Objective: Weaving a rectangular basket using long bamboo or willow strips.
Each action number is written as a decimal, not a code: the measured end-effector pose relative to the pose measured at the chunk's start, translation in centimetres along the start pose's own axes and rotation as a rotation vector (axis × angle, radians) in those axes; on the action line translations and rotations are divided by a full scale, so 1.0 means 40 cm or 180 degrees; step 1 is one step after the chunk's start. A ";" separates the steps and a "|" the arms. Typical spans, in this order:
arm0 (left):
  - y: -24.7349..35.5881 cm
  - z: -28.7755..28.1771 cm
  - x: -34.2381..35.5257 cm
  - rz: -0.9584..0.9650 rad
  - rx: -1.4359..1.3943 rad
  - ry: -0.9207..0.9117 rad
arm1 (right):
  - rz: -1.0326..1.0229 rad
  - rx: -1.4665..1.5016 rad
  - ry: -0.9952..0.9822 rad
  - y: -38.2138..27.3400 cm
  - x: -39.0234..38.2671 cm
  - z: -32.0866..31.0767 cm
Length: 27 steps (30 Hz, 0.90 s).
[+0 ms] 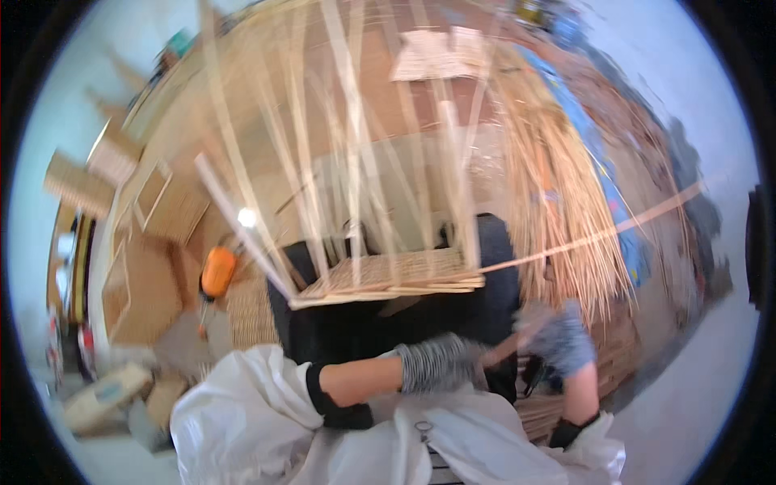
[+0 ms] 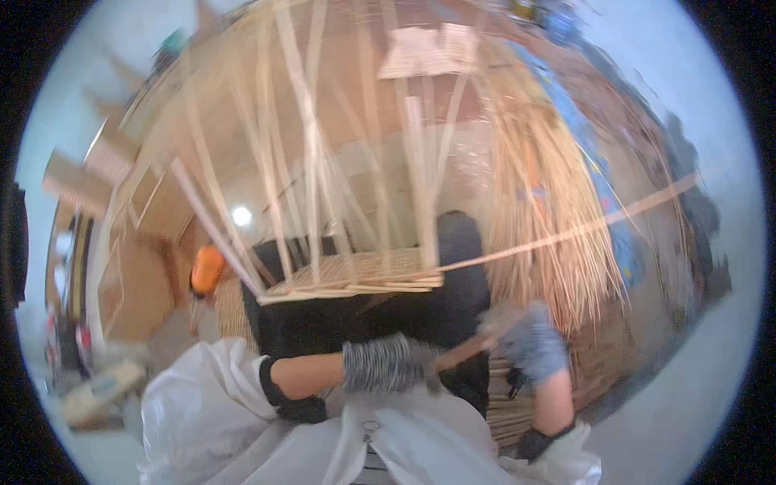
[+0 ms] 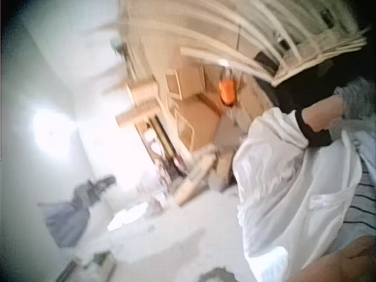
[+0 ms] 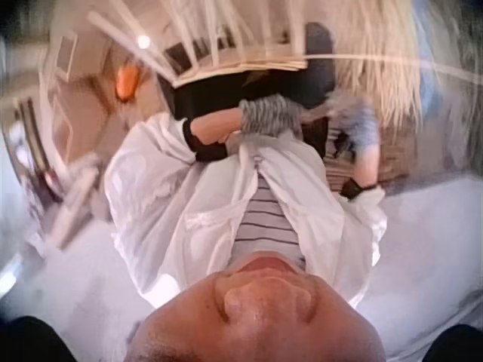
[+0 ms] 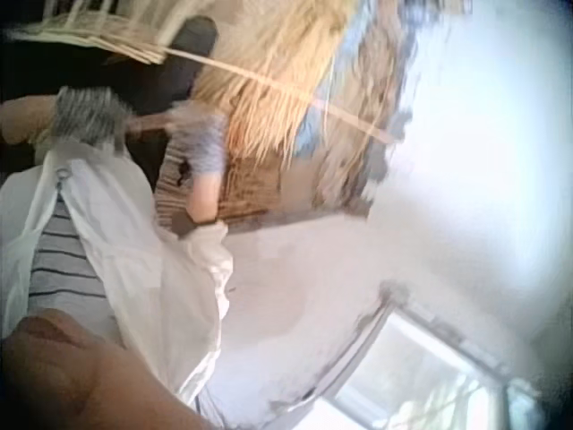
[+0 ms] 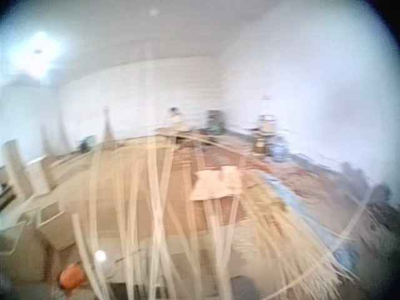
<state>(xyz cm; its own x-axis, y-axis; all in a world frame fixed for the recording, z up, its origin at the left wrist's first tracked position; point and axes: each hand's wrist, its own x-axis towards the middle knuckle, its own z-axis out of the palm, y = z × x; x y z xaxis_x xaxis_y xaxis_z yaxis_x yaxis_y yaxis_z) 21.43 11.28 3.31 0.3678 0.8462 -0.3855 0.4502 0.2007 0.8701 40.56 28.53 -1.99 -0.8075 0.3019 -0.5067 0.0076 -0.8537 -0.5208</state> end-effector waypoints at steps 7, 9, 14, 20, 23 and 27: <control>-0.086 0.052 -0.210 0.1627 -0.0055 0.1232 | -0.2052 -0.2566 -0.1001 -0.076 -0.175 0.218; -0.108 0.079 -0.232 0.0861 -0.0445 0.1676 | -0.1685 -0.3678 -0.1428 -0.007 -0.117 0.312; 0.026 0.056 -0.345 0.0237 0.2198 0.3453 | -0.1747 -0.2823 -0.1111 0.075 -0.007 0.318; 0.284 0.037 -0.436 -0.0119 0.1188 0.3038 | -0.1125 -0.2861 -0.0881 0.091 0.056 0.282; 0.291 0.043 -0.447 -0.0200 0.0841 0.2953 | -0.1426 -0.3206 -0.0873 0.122 0.061 0.299; 0.293 0.021 -0.512 -0.0011 0.0650 0.2604 | -0.1159 -0.3272 -0.0484 0.110 0.027 0.299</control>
<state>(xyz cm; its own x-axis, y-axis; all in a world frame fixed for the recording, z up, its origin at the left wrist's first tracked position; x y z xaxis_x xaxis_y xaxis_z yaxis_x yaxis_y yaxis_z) 19.86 -4.12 21.13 -0.3040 0.9523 0.0244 0.6175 0.1775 0.7663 32.64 20.01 3.38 -0.9248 0.3481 -0.1536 0.1847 0.0577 -0.9811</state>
